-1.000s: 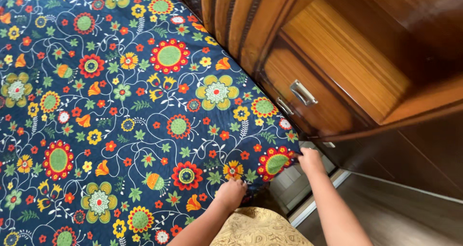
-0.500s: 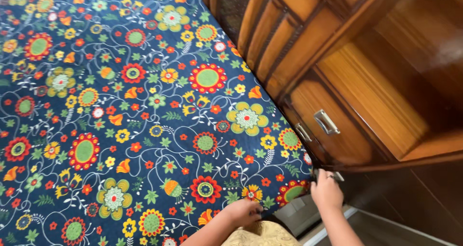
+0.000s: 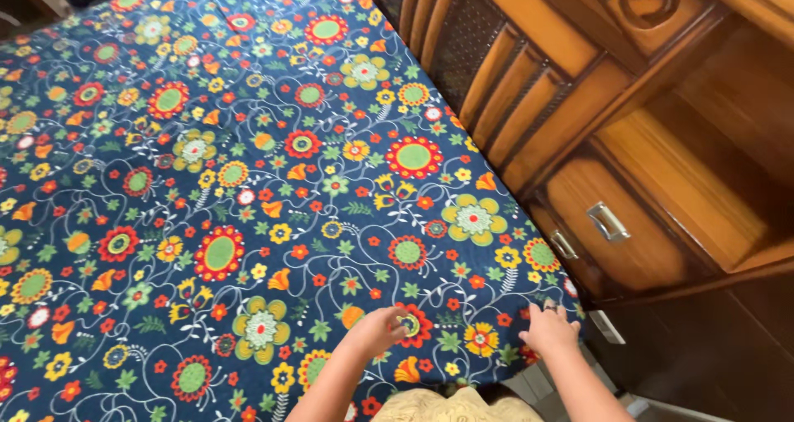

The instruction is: The person straightens a floral-patterned bedsheet on a bed, smoothing it out and tucking the edges under the mattress by hand. The person walks around the bed to adjust the sheet on all sides.

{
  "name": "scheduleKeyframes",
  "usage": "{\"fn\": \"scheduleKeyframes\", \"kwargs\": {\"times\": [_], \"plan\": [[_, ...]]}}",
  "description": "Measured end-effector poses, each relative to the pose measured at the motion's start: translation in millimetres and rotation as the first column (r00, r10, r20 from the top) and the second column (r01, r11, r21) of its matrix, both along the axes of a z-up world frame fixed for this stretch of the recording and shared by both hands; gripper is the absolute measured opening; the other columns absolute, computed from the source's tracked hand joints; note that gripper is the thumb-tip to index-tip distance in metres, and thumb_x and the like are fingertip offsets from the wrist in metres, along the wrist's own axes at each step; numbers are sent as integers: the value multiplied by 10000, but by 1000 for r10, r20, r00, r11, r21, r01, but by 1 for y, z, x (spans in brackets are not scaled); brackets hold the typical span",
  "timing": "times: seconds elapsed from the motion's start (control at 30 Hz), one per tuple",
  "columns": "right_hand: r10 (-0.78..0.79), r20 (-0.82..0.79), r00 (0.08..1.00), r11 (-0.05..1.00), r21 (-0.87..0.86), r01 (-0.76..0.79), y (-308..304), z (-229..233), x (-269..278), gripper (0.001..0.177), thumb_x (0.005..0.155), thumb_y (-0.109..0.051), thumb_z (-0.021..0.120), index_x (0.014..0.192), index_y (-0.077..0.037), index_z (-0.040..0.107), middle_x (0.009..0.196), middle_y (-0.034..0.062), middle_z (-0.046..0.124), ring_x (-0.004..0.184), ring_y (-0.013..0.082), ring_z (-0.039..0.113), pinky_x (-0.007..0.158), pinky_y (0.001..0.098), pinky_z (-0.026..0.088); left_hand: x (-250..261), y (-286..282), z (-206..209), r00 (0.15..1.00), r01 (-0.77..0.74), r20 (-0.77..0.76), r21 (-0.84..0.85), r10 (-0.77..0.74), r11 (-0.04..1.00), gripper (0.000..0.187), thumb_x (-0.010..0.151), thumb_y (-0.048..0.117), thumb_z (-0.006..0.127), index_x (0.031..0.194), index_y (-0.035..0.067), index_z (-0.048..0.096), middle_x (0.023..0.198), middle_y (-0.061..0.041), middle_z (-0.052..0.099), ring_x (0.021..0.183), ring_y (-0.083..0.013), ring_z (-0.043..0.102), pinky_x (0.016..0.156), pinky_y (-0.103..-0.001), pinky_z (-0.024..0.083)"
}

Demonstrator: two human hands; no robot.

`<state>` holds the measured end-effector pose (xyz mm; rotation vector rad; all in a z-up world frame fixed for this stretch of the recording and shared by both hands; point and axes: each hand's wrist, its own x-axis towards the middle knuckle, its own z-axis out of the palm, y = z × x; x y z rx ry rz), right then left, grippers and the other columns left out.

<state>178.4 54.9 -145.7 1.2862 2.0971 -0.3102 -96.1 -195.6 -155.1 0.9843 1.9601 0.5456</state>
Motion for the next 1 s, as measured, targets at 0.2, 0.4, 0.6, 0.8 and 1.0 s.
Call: {"fn": "scheduleKeyframes", "kwargs": {"times": [0.2, 0.4, 0.6, 0.8, 1.0], "plan": [[131, -247, 960, 991, 8, -134, -13, -2, -48, 745, 801, -501, 808, 1436, -257, 505, 1597, 91, 394, 1454, 288, 422, 1106, 476, 472, -59, -11, 7, 967, -99, -234, 18, 101, 995, 502, 847, 341, 775, 1312, 210, 639, 1245, -81, 689, 1147, -283, 662, 967, -410, 523], [207, -529, 823, 951, -88, -295, 6, 9, -115, 676, 782, -399, 821, 1387, -247, 561, 1566, 96, 443, 1340, 323, 526, 1114, 405, 472, -120, 60, -10, 912, -247, -377, -185, 164, 951, 851, 791, 416, 835, 1519, 290, 413, 1549, -60, 412, 1419, -346, 413, 1100, -553, 430], [171, -679, 714, 953, -69, -294, 91, 10, -197, 722, 781, -325, 811, 1430, -175, 533, 1500, 112, 477, 1327, 333, 498, 1063, 407, 448, -191, 180, -56, 834, -551, -181, -335, 522, 764, 1483, 565, 531, 983, 1633, 347, -29, 1712, -118, -116, 1557, -471, -56, 1176, -704, 202], [188, -877, 443, 973, 104, -207, 228, -57, -325, 706, 770, -278, 802, 1365, -28, 515, 1396, 224, 554, 1315, 387, 528, 1102, 431, 431, -199, 255, -65, 716, -581, -119, -648, 688, 492, 1832, 470, 557, 1053, 1540, 321, -415, 1540, -250, -519, 1452, -527, -374, 1074, -842, 79], [248, -903, 349, 967, 254, -30, 339, -132, -469, 906, 743, -303, 837, 1428, 92, 395, 1372, 350, 503, 1265, 481, 506, 1044, 477, 430, -214, 261, -85, 748, -525, -88, -686, 658, 504, 1866, 437, 584, 1058, 1519, 237, -422, 1492, -313, -550, 1418, -588, -384, 1018, -870, 72]]}}
